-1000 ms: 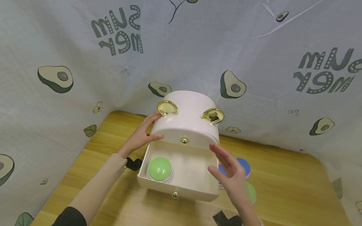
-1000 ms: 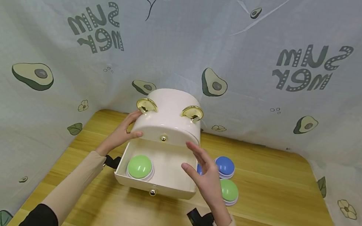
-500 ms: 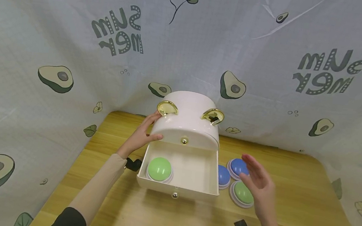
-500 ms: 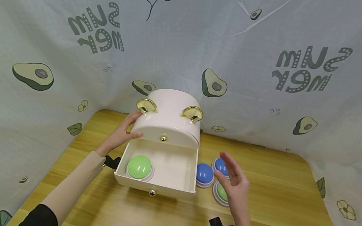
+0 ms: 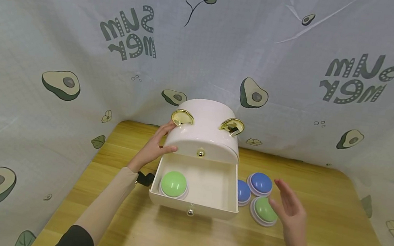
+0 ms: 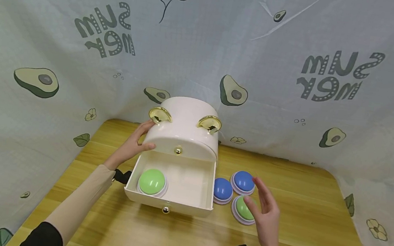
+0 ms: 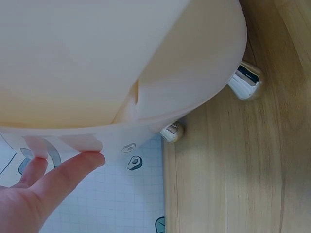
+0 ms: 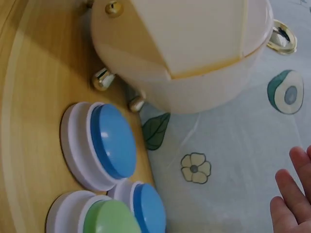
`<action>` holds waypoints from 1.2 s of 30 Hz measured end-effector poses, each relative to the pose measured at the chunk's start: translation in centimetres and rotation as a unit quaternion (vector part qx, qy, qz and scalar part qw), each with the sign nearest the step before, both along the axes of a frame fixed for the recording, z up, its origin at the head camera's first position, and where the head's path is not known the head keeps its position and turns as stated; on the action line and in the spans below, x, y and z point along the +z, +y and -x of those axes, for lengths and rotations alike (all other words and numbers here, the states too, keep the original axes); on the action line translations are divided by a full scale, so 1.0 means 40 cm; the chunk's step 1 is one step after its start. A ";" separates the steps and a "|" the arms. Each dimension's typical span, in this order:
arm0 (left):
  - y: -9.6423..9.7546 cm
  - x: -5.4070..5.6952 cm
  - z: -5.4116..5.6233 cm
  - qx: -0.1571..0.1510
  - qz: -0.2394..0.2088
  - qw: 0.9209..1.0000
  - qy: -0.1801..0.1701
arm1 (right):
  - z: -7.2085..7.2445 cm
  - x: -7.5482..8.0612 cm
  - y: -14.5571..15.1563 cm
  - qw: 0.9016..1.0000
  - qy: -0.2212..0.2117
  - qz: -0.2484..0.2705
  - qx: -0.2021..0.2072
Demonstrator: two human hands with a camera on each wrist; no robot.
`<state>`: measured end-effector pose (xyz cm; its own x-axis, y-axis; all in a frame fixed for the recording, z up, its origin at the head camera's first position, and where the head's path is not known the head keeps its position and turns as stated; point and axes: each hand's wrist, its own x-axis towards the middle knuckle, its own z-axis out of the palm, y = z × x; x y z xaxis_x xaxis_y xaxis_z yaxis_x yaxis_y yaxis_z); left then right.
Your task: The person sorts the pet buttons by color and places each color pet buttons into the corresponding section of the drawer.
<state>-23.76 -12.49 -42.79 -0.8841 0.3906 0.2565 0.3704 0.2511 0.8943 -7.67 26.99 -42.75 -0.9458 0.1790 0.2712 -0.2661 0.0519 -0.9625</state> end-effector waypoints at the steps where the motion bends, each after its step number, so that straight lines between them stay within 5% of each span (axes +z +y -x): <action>1: 0.000 0.001 0.000 0.000 0.000 1.000 0.000 | -0.002 -0.008 0.004 1.000 -0.003 -0.003 -0.001; 21: 0.005 -0.011 0.005 0.002 0.000 1.000 -0.005 | -0.010 -0.197 0.092 0.991 -0.101 -0.082 -0.008; 36: 0.009 -0.007 0.004 0.001 0.004 1.000 -0.014 | 0.004 -0.243 0.096 0.977 -0.142 -0.157 -0.023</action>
<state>-23.93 -12.12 -43.07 -0.8917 0.3911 0.2278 0.3443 0.2593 0.9023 -7.85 30.83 -52.45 -0.9837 0.1737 0.0473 0.0191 0.3618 -0.9321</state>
